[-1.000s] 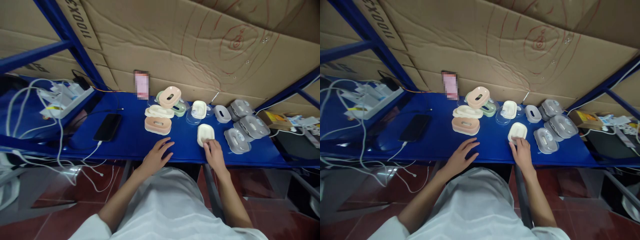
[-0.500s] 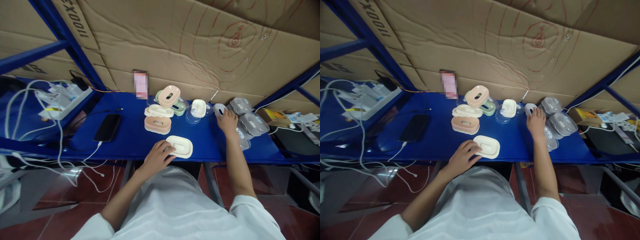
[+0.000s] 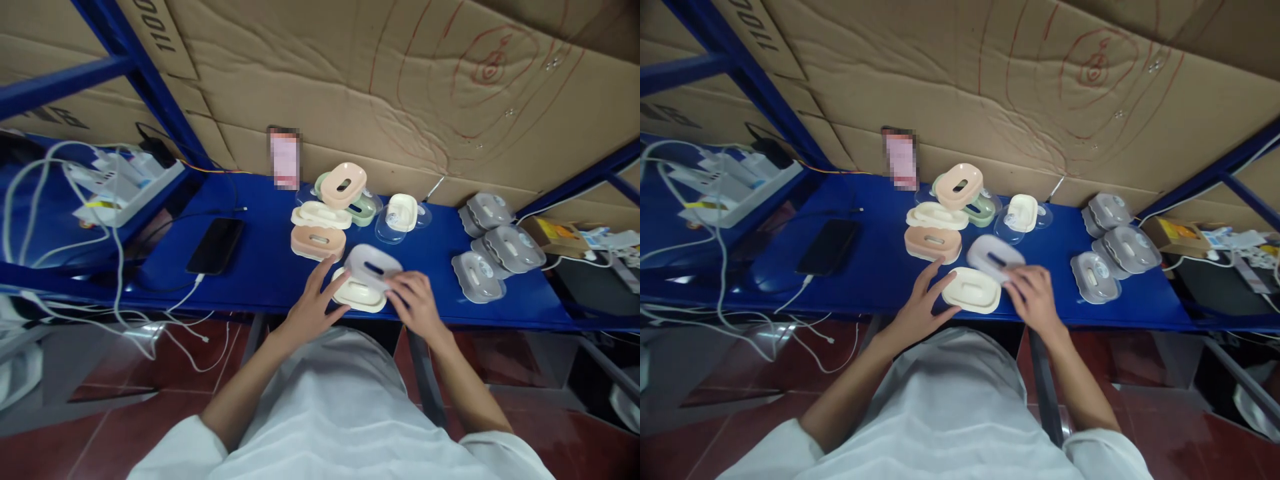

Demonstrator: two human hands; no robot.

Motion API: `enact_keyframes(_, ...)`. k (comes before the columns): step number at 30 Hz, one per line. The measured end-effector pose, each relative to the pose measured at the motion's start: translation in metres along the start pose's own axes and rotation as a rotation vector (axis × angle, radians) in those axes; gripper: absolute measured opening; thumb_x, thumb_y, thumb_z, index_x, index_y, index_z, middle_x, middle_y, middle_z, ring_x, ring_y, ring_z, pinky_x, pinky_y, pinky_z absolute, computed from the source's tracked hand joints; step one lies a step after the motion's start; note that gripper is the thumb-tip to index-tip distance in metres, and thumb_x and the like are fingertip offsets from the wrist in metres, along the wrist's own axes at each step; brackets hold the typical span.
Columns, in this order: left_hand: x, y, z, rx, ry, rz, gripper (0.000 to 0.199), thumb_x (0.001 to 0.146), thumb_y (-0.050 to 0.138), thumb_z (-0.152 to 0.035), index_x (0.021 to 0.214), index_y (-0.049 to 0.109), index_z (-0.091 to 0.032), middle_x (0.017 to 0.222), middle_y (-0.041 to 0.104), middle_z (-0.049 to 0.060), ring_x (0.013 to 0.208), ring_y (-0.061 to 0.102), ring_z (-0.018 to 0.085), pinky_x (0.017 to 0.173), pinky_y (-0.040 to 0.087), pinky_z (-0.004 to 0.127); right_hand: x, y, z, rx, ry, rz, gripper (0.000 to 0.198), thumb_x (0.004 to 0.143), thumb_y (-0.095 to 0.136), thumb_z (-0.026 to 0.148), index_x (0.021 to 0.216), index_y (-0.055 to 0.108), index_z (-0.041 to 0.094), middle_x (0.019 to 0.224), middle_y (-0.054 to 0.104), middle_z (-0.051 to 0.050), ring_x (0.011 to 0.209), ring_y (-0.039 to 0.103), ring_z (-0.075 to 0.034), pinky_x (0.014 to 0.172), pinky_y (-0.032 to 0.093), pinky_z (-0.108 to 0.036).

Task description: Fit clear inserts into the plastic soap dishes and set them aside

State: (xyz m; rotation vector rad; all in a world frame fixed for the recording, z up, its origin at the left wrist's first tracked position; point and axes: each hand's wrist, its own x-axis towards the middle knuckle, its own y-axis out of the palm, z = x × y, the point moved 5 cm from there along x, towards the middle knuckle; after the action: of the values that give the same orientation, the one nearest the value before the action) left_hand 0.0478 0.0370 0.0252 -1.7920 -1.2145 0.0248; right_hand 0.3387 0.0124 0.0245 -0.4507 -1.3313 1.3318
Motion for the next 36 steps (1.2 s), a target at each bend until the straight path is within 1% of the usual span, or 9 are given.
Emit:
enact_keyframes(2,0.001,0.002,-0.001,0.033,0.053,0.008,0.066,0.104,0.070,-0.028,0.164,0.043,-0.033,0.179,0.029,0.012,0.168,0.026,0.036,0.132,0.039,0.060,-0.010,0.017,0.033,0.091,-0.103,0.042,0.043,0.105,0.063,0.027,0.148,0.065,0.033,0.133,0.072,-0.009,0.130,0.066,-0.029,0.117,0.049,-0.055)
enact_keyframes(5,0.001,0.008,0.001,0.046,0.114,0.047,0.049,0.106,0.065,-0.024,0.154,0.057,-0.031,0.170,0.047,0.011,0.165,0.034,0.034,0.130,0.043,0.059,-0.011,0.023,0.060,0.122,-0.168,0.012,0.047,0.106,0.060,0.021,0.152,0.062,0.031,0.132,0.072,-0.010,0.132,0.066,-0.028,0.112,0.053,-0.052)
enact_keyframes(9,0.000,0.012,0.005,0.060,0.144,0.023,0.038,0.107,0.064,-0.024,0.144,0.066,-0.027,0.154,0.062,0.010,0.159,0.044,0.032,0.127,0.049,0.057,-0.005,0.014,0.065,0.053,-0.224,-0.008,0.040,0.107,0.062,0.025,0.147,0.065,0.027,0.130,0.075,-0.012,0.129,0.068,-0.028,0.110,0.055,-0.052)
enact_keyframes(18,-0.001,0.009,0.007,0.101,0.129,-0.069,0.026,0.102,0.073,-0.030,0.128,0.074,-0.024,0.134,0.072,0.011,0.143,0.056,0.032,0.121,0.054,0.058,0.014,0.015,0.067,0.047,-0.304,0.122,0.028,0.109,0.060,0.030,0.133,0.072,0.025,0.126,0.078,-0.010,0.125,0.070,-0.025,0.110,0.053,-0.047)
enact_keyframes(21,-0.001,0.010,0.006,0.114,0.122,-0.063,0.026,0.102,0.073,-0.031,0.128,0.074,-0.024,0.134,0.072,0.011,0.141,0.056,0.032,0.119,0.056,0.057,0.025,0.012,0.057,0.074,-0.269,0.120,0.031,0.110,0.055,0.035,0.134,0.073,0.029,0.130,0.076,-0.009,0.127,0.069,-0.026,0.111,0.052,-0.049)
enact_keyframes(24,0.000,0.011,0.005,0.130,0.105,-0.040,0.025,0.104,0.071,-0.030,0.128,0.073,-0.025,0.136,0.070,0.010,0.141,0.055,0.032,0.119,0.055,0.056,0.050,0.008,0.025,-0.032,-0.121,0.067,0.040,0.110,0.050,0.041,0.145,0.067,0.032,0.147,0.068,-0.011,0.141,0.060,-0.032,0.118,0.047,-0.056)
enact_keyframes(30,0.001,0.007,0.003,0.101,0.057,-0.038,0.023,0.104,0.070,-0.029,0.127,0.072,-0.026,0.148,0.060,0.012,0.146,0.052,0.032,0.120,0.054,0.056,0.112,0.012,-0.032,-0.307,0.116,0.095,0.060,0.108,0.056,0.046,0.161,0.052,0.019,0.170,0.044,-0.020,0.157,0.038,-0.047,0.122,0.037,-0.069)
enact_keyframes(33,0.000,0.003,0.003,0.062,0.040,-0.073,0.020,0.103,0.072,-0.029,0.122,0.072,-0.025,0.155,0.054,0.014,0.147,0.052,0.033,0.120,0.054,0.057,0.108,0.013,-0.031,-0.251,0.086,0.164,0.055,0.108,0.055,0.038,0.161,0.053,0.024,0.164,0.052,-0.020,0.155,0.043,-0.044,0.118,0.045,-0.067)
enact_keyframes(36,-0.001,0.003,0.004,0.013,0.029,-0.085,0.018,0.102,0.073,-0.029,0.120,0.071,-0.024,0.155,0.053,0.014,0.148,0.051,0.033,0.121,0.053,0.056,0.072,0.004,-0.023,-0.141,-0.020,0.187,0.050,0.109,0.041,0.023,0.157,0.056,0.031,0.160,0.058,-0.014,0.155,0.048,-0.035,0.122,0.042,-0.064)
